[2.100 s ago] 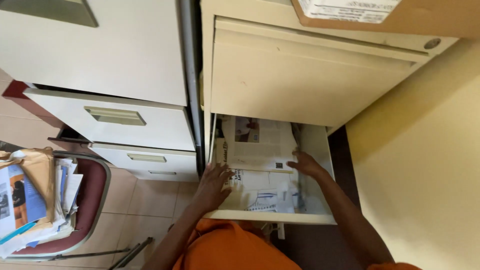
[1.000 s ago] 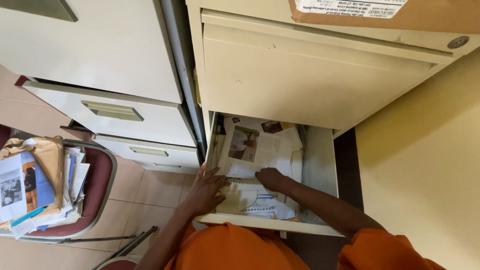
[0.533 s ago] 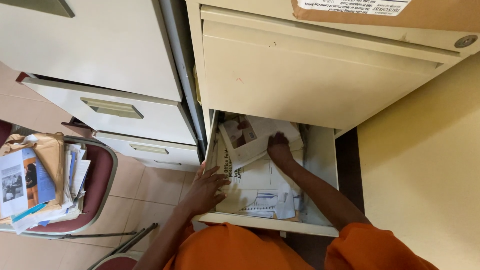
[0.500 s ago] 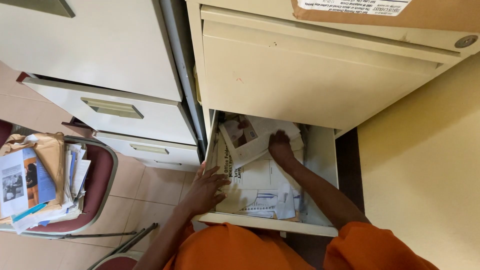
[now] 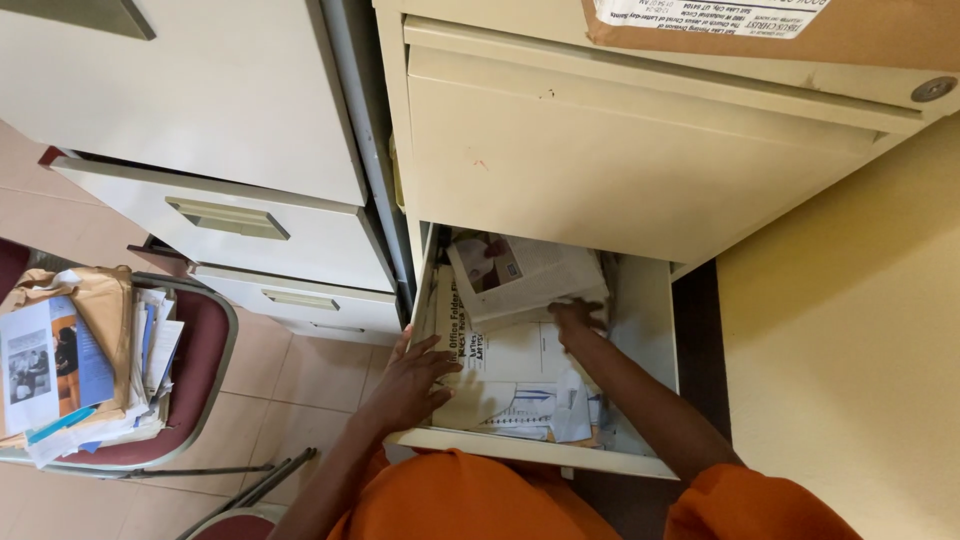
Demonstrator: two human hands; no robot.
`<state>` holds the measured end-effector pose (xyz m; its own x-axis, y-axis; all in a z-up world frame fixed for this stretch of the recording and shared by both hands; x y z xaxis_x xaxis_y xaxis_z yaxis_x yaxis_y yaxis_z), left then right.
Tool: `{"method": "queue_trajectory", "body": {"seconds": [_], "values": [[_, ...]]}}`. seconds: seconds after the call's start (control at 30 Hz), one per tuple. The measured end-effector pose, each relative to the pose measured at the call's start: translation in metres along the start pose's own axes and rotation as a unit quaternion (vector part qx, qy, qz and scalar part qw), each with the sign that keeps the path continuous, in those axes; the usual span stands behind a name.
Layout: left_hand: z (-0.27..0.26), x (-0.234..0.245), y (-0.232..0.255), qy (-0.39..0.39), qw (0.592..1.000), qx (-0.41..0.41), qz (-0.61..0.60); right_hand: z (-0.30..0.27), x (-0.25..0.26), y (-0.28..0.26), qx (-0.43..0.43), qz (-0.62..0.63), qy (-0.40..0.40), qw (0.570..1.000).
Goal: Searching through and organizing various documents and folders inside a metal filing cabinet.
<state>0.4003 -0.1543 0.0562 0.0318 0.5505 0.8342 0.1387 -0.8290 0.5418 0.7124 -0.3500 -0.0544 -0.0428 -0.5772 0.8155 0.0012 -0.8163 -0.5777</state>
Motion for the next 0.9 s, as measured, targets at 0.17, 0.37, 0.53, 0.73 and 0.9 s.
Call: {"method": "queue_trajectory", "body": {"seconds": [0.17,0.37,0.53,0.73,0.9], "values": [[0.001,0.002,0.001,0.006,1.0,-0.013,0.009,0.043,-0.098,0.148,-0.397,0.315,-0.167,0.846],[0.002,0.002,0.001,0.016,1.0,-0.015,0.004,-0.009,-0.095,0.029,-0.498,0.424,-0.128,0.746],[0.006,-0.003,-0.005,0.023,0.999,-0.016,0.014,-0.036,-0.039,-0.016,-0.504,0.499,-0.077,0.701],[0.005,0.002,-0.001,0.012,1.0,-0.003,0.003,0.038,-0.149,0.046,-0.38,0.746,-0.238,0.493],[0.006,-0.007,-0.009,0.038,0.999,-0.026,-0.004,0.019,-0.113,0.007,-0.421,0.575,-0.279,0.644]]}}
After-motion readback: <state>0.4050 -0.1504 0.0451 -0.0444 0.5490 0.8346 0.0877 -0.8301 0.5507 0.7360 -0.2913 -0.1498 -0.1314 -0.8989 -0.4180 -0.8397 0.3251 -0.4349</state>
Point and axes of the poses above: each hand's wrist, its own z-axis towards the middle knuckle, its own x-axis out of the back of the hand, y = z × x, the point moved 5 cm from there along z, towards the middle knuckle, and after that the axes turned 6 degrees about y, right-handed, at the moved point
